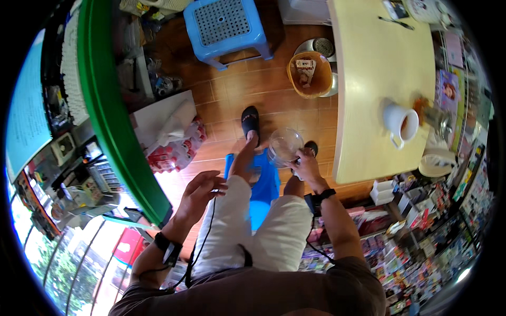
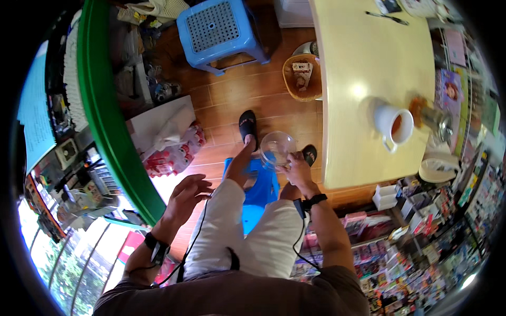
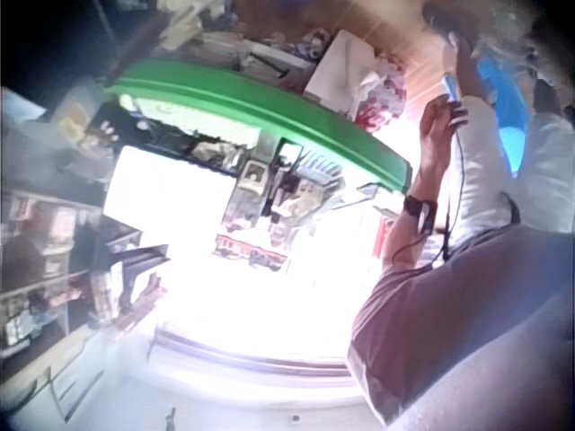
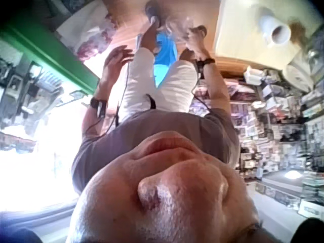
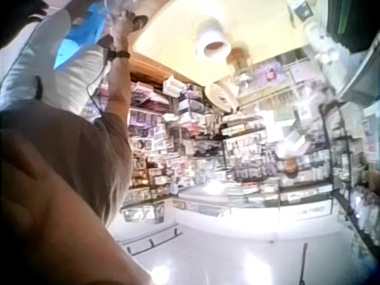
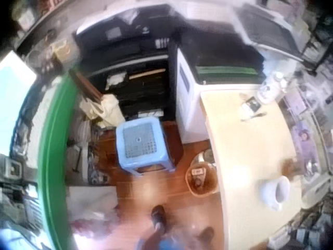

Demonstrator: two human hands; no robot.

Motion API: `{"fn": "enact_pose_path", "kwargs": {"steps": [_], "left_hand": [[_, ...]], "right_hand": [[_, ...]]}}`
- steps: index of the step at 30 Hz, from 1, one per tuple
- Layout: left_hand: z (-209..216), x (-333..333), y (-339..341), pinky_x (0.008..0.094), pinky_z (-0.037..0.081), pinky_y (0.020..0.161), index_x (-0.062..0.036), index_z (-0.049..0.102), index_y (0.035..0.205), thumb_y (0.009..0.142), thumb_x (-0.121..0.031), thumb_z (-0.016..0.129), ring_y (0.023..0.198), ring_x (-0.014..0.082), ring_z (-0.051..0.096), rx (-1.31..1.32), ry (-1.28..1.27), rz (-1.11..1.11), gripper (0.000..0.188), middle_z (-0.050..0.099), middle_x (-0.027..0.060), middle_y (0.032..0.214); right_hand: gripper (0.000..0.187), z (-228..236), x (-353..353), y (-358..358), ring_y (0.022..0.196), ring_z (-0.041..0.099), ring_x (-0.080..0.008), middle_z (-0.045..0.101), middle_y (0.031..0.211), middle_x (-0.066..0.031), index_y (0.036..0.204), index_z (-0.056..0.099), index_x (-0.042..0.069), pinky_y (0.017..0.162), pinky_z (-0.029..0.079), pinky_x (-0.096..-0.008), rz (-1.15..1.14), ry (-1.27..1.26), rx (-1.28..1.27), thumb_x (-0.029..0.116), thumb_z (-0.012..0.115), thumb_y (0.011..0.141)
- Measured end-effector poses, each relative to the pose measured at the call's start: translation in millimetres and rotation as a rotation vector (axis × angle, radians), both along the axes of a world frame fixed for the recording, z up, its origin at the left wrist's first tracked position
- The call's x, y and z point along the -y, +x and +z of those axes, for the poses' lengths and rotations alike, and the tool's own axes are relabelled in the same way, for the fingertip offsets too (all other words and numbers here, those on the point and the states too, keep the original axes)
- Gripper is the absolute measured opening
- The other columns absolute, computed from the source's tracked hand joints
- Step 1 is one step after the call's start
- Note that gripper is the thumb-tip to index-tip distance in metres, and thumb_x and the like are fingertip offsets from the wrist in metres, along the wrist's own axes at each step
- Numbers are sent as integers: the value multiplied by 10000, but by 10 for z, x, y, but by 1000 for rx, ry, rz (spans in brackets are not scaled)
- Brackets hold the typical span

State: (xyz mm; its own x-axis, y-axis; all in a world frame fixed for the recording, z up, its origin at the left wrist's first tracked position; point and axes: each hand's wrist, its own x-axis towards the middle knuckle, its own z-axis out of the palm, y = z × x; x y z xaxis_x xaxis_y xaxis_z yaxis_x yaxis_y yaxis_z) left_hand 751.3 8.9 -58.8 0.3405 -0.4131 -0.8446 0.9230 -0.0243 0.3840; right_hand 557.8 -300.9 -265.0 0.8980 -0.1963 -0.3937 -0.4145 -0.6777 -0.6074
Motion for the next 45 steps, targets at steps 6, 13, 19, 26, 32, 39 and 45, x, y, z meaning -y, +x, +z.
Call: {"fn": "enact_pose_path", "kwargs": {"steps": [6, 13, 19, 26, 32, 39, 45], "left_hand": [[536, 204, 352, 376, 493, 957, -13, 520, 1328, 996, -114, 519, 1116, 233, 620, 250, -74, -328, 347, 623, 126, 1227], [1112, 371, 681, 356, 497, 952, -26, 507, 1351, 994, -46, 535, 1125, 213, 613, 410, -299, -729, 359, 617, 98, 1231], [1657, 843, 744, 372, 507, 944, 15, 479, 1382, 948, -93, 605, 1096, 237, 636, 404, -285, -922, 465, 645, 133, 1197], [1986, 1328, 474, 364, 511, 935, 17, 492, 1368, 948, -141, 625, 1068, 229, 647, 457, -283, -1072, 467, 654, 135, 1186], [1986, 1906, -197, 343, 537, 891, 0, 507, 1357, 973, -171, 610, 1035, 216, 662, 441, -275, -1068, 433, 663, 119, 1163], [1727, 2404, -1178, 357, 553, 872, -22, 446, 1414, 962, -204, 647, 1031, 211, 668, 396, -212, -1082, 527, 653, 121, 1182], [1430, 2852, -2302, 385, 560, 866, -108, 281, 1533, 992, -245, 598, 1098, 270, 637, 464, -116, -1341, 641, 551, 182, 1306]], "right_hand": [[534, 910, -13, -460, 877, 667, -397, 607, 1044, -183, 1074, 640, 64, 727, 555, -488, -120, -28, -154, 388, 846, 703], [467, 1982, -34, -989, 916, 653, -404, 606, 1071, -187, 985, 629, 30, 774, 538, -481, -482, -112, -262, 307, 860, 689], [468, 2387, -174, -1832, 888, 666, -380, 606, 1095, -179, 982, 652, 24, 752, 551, -461, -839, -290, -197, 328, 862, 694], [432, 2624, -339, -2404, 844, 672, -369, 601, 1122, -178, 941, 669, 13, 717, 561, -446, -1175, -375, -30, 313, 860, 695], [453, 2668, -214, -2802, 858, 675, -381, 594, 1164, -207, 957, 670, 24, 699, 562, -452, -1234, -337, 85, 296, 879, 662], [441, 2696, -9, -3367, 866, 668, -401, 595, 1170, -214, 975, 671, 18, 721, 563, -450, -1198, -222, 251, 282, 867, 681], [416, 2659, 50, -3454, 936, 682, -327, 598, 1233, -161, 960, 664, 50, 741, 574, -379, -1047, -98, 466, 258, 881, 673]]}}
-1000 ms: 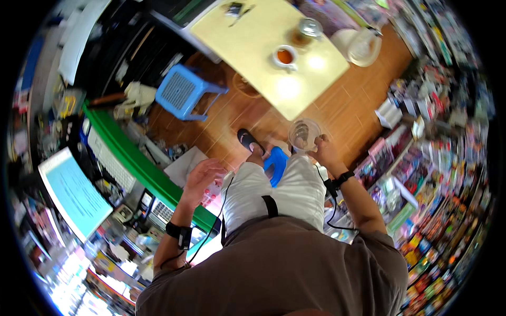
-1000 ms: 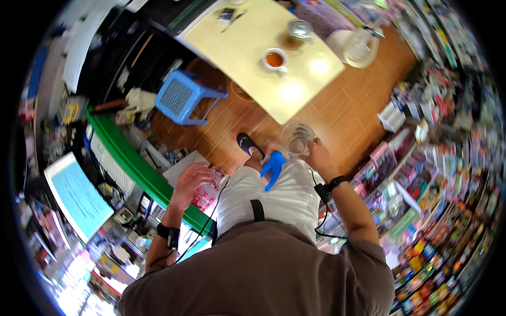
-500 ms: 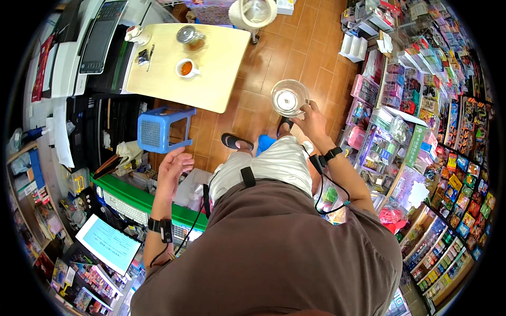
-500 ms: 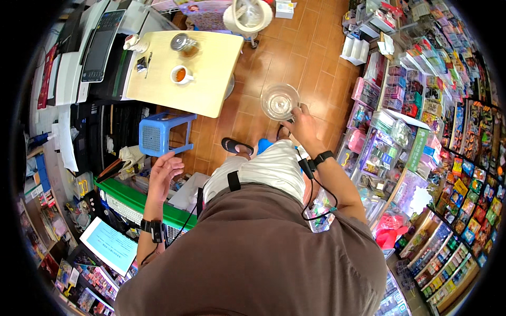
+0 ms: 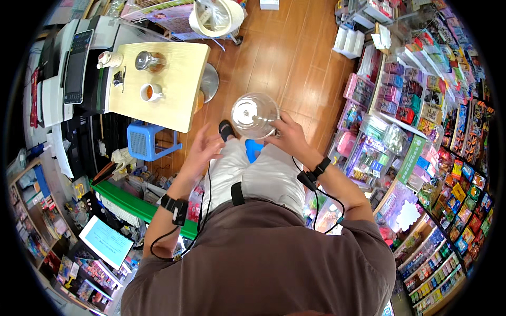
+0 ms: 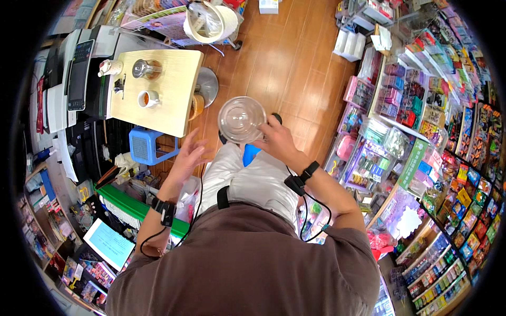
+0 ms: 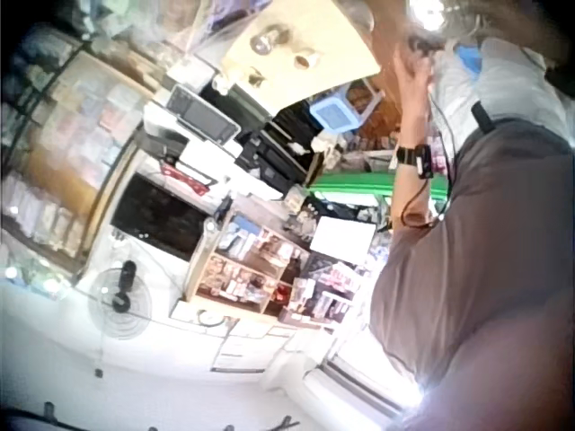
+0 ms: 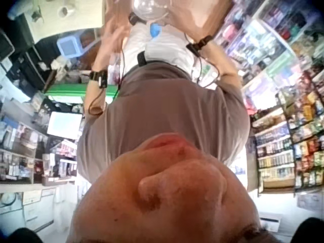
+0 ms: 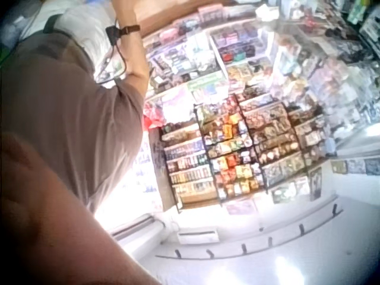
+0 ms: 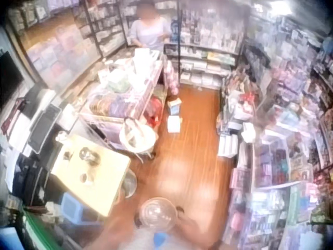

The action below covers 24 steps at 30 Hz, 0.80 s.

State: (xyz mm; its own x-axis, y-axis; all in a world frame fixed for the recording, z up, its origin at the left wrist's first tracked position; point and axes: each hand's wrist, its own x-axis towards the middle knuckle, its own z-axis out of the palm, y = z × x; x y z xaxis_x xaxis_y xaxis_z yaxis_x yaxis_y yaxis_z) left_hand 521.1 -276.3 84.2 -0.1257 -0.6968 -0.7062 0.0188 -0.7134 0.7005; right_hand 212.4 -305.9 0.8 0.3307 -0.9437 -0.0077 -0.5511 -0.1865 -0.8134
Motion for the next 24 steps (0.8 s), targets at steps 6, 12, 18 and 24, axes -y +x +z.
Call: {"fn": "enact_pose_path", "kwargs": {"steps": [6, 12, 18, 24], "left_hand": [[-348, 199, -574, 345, 573, 694, 27, 446, 1269, 1012, -293, 532, 894, 258, 684, 261, 24, -318, 420, 624, 181, 1096], [-516, 375, -645, 312, 561, 674, 58, 573, 1073, 1015, -235, 408, 860, 264, 721, 324, 219, -189, 340, 701, 207, 1076], [-489, 541, -603, 314, 549, 670, 89, 579, 1051, 997, -210, 427, 847, 275, 725, 322, 219, 7, 339, 709, 201, 1030], [-578, 594, -570, 318, 534, 727, 58, 543, 1163, 1004, -203, 437, 880, 261, 720, 318, 164, 182, 323, 695, 174, 1058]], "right_hand": [[470, -181, -143, -101, 1008, 567, -368, 568, 1286, -109, 1104, 673, 143, 750, 506, -441, 81, 69, 60, 332, 848, 711], [546, -422, -66, -620, 1013, 653, -354, 626, 1259, -169, 1267, 570, 86, 789, 544, -418, -147, 265, 172, 284, 784, 805], [536, -1459, -788, -1242, 1007, 675, -384, 698, 1051, -211, 1147, 568, 2, 836, 534, -454, 11, 1003, -474, 411, 724, 837], [394, -1828, -1356, -1005, 1021, 684, -368, 702, 1074, -196, 1172, 588, 29, 841, 544, -466, 96, 1172, -533, 279, 645, 873]]}}
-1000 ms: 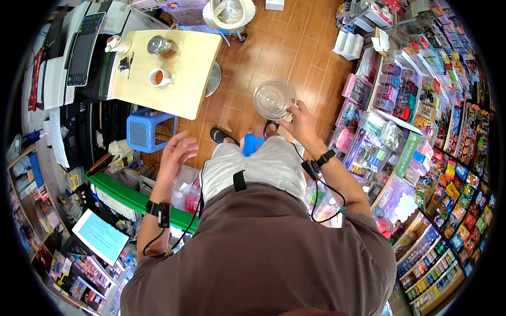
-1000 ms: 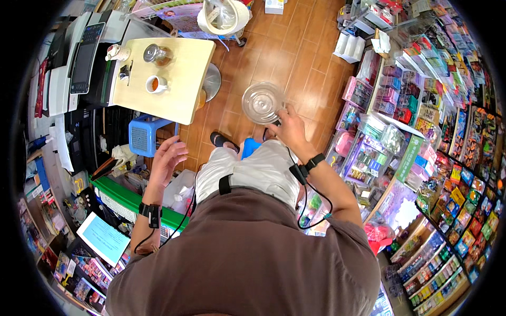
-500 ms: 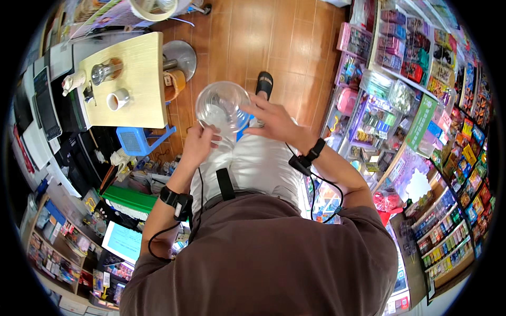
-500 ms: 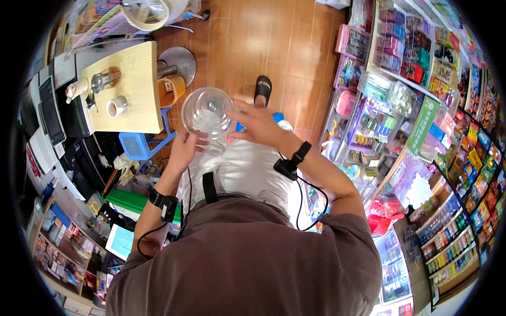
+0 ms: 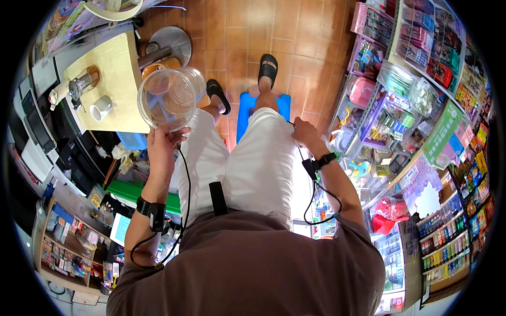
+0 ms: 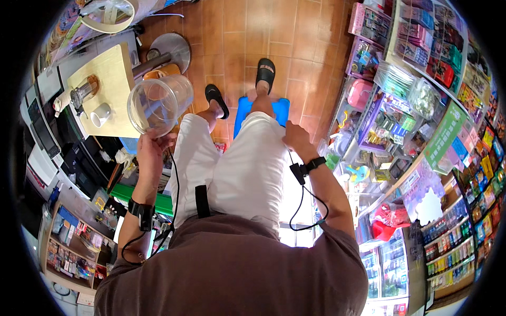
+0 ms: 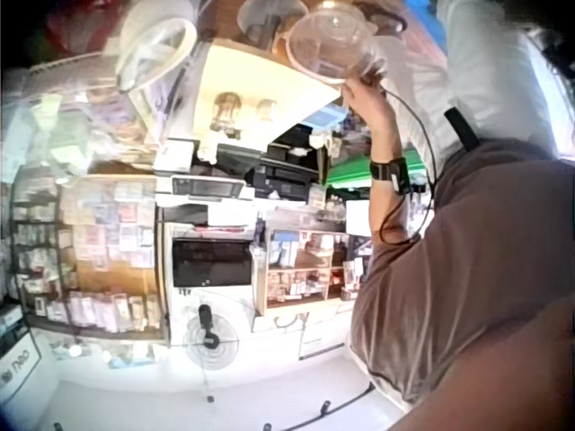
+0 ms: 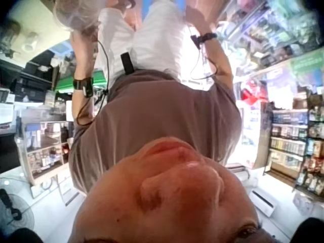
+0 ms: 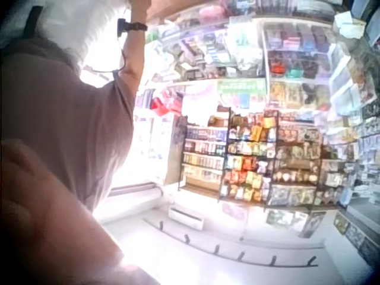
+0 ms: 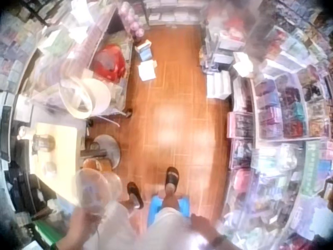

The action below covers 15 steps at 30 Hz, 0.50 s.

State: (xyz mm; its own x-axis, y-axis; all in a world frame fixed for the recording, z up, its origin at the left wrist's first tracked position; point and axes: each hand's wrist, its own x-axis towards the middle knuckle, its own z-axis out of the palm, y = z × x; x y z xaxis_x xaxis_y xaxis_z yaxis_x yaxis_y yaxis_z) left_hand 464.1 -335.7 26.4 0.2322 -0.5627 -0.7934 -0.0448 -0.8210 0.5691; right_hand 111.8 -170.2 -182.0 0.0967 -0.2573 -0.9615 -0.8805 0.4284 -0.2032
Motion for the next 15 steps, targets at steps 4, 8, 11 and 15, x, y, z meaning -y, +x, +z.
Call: {"fn": "enact_pose_path", "kwargs": {"steps": [4, 8, 11, 15], "left_hand": [[48, 9, -19, 325, 529, 757, 65, 552, 1161, 1008, -214, 411, 917, 249, 708, -34, -68, 23, 348, 697, 174, 1056], [54, -33, -21, 326, 536, 751, 79, 585, 1132, 1024, -243, 379, 898, 239, 706, 19, -105, 78, 397, 704, 177, 1017], [43, -72, 5, 334, 550, 742, 80, 554, 1123, 1023, -229, 408, 885, 264, 710, -7, -146, 153, 356, 685, 188, 1048], [101, -152, 107, 349, 536, 766, 26, 549, 1122, 1020, -242, 419, 952, 278, 699, -54, -177, 229, 315, 667, 152, 1125]], "right_hand": [[302, -175, -487, -264, 1026, 692, -354, 708, 1072, -205, 1145, 643, 42, 854, 553, -476, 136, -46, -85, 180, 573, 885], [242, -218, -1208, -760, 1017, 694, -363, 716, 1042, -208, 1061, 695, 75, 852, 559, -478, 269, 124, -52, 179, 558, 890], [244, -41, -1497, -879, 1016, 694, -364, 715, 1045, -209, 1066, 690, 74, 851, 559, -476, 372, 282, -2, 185, 558, 892], [247, 214, -1319, -805, 1013, 694, -365, 712, 1050, -210, 1072, 682, 73, 849, 560, -474, 482, 325, 19, 193, 559, 895]]}}
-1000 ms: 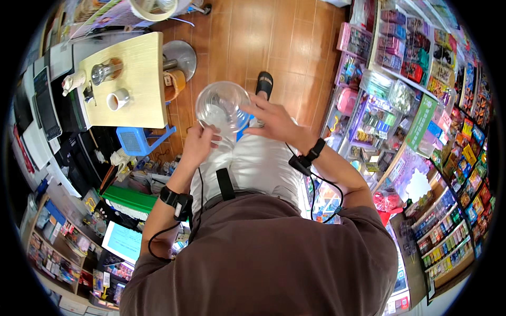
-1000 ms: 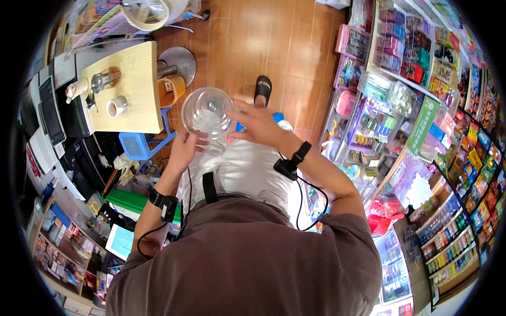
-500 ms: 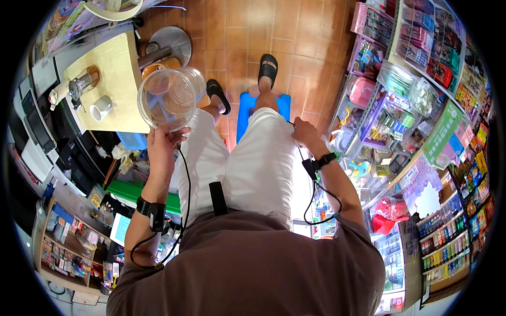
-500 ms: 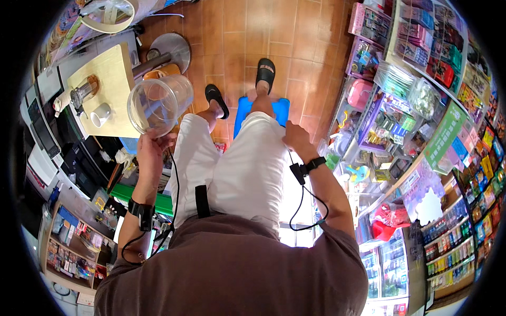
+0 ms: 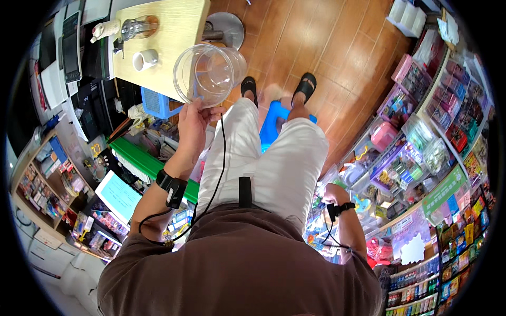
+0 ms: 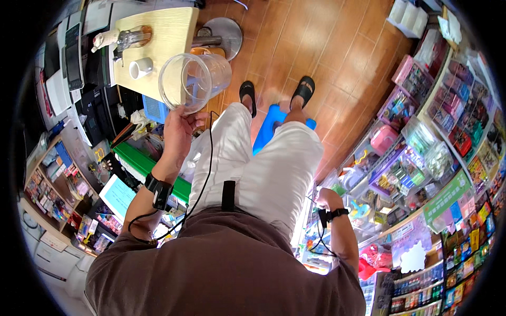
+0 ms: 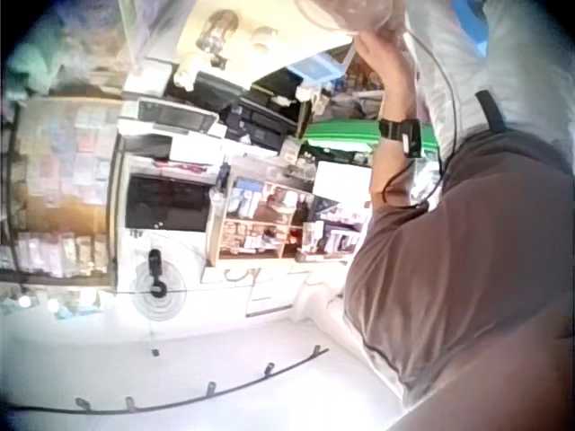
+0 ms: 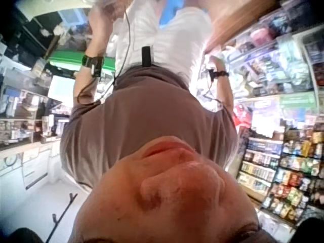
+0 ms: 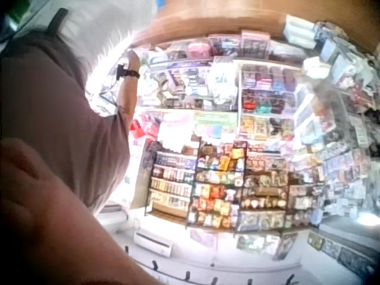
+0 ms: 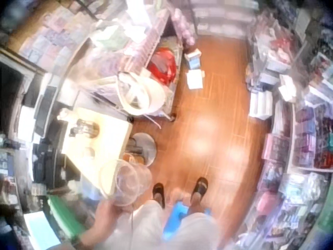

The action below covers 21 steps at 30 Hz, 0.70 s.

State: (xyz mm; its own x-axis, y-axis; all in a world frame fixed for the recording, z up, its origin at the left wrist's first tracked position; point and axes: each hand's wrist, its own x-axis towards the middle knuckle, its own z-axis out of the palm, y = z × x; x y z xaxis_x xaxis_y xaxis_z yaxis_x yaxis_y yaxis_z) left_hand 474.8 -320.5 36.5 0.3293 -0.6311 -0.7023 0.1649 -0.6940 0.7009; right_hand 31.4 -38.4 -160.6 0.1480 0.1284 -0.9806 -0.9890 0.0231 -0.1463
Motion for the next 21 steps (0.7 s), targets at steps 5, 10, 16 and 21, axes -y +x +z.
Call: {"fn": "enact_pose_path", "kwargs": {"steps": [5, 10, 16, 21], "left_hand": [[152, -48, 101, 336, 535, 739, 43, 544, 1157, 1022, -241, 415, 939, 272, 700, -8, -105, 76, 340, 664, 151, 1130], [273, -128, 252, 321, 543, 721, 60, 540, 1183, 1026, -242, 421, 919, 264, 703, -78, -204, 132, 360, 671, 161, 1128], [242, -402, 531, 322, 561, 703, 66, 543, 1187, 1033, -265, 449, 864, 253, 712, -64, -254, 116, 376, 695, 167, 1069], [81, -650, 599, 312, 563, 682, 51, 541, 1182, 1030, -275, 462, 830, 245, 717, -9, -229, 113, 369, 702, 166, 1039]], "right_hand": [[208, 768, 1515, 504, 929, 681, -386, 687, 975, -186, 1041, 635, 57, 777, 551, -485, -297, -768, 18, 192, 598, 887], [303, 1411, 2614, 1369, 800, 695, -369, 702, 904, -211, 1086, 628, 19, 693, 538, -465, -725, -792, 615, 273, 633, 922], [594, 1386, 2778, 2524, 903, 685, -413, 692, 936, -258, 1019, 585, -67, 771, 546, -473, -334, -641, 640, 487, 700, 838], [436, 1287, 2620, 2744, 913, 682, -384, 690, 948, -226, 942, 608, -34, 744, 543, -489, -124, -649, 647, 350, 725, 772]]}}
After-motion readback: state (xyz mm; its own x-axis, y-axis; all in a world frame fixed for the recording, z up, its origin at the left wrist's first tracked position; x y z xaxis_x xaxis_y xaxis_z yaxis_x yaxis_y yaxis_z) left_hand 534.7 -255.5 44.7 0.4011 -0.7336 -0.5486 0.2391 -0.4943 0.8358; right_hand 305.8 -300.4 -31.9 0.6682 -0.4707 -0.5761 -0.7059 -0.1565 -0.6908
